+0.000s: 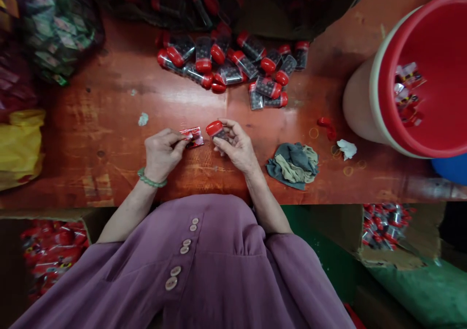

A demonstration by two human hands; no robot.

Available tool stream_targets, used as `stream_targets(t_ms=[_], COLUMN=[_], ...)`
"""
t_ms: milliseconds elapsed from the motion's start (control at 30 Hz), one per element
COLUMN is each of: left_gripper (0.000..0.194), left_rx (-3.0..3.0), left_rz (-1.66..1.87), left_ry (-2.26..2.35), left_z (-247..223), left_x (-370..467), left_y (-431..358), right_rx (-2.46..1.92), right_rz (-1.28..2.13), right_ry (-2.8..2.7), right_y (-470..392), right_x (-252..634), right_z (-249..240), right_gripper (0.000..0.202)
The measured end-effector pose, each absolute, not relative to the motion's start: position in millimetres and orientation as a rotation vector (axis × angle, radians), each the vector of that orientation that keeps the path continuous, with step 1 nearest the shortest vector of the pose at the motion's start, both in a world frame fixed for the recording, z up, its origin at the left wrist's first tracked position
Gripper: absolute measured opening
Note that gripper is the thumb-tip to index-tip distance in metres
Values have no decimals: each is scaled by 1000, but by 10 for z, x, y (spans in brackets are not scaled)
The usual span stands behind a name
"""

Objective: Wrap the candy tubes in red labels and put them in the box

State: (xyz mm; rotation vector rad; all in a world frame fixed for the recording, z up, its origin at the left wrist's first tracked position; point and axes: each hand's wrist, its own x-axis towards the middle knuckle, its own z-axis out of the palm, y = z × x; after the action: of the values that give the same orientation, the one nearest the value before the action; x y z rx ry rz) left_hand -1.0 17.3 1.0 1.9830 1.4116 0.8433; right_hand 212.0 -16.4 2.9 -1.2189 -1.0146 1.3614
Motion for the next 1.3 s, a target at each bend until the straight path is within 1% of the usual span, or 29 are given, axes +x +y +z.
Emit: stream_targets(t_ms=[67,167,400,667,833,1000,1100,1200,1300], left_gripper=[11,9,18,7,8,6,6,7,6], left_rx=[1888,1852,2043,1819,1775,1766,1805,1852,1855], left_rz=[913,966,1100,1104,1162,1151,1156,1151,1146], left_ry=[1411,1372,1188,1130,1081,1058,1007,970,963], left_z=[57,157,230,190,216,249,241,213,188], left_x=[-34,-73,-82,-56,-55,-59,-70,-81,-83], left_y=[167,119,-47,-126,-127,-119,-115,-114,-118], right_rx=[-1211,-1250,-1332,-1344,-1339,-1237,-1259,-1307,-1266], right_rz=[1335,1299,1230,1137,1048,952,888,889,905], right_ry=[-1055,-1120,-1258,-1385,-1511,-1760,-1912,-2000,-1964], right_y=[-180,-232,-380,-439,-452,-424,-419,-414,-391], right_x=[2117,2135,2117,2110,2117,2097,2094,2127,2194], right_z=[101,204,418,476,549,626,652,683,723], right_gripper=[47,44,41,40,39,40,40,38,39])
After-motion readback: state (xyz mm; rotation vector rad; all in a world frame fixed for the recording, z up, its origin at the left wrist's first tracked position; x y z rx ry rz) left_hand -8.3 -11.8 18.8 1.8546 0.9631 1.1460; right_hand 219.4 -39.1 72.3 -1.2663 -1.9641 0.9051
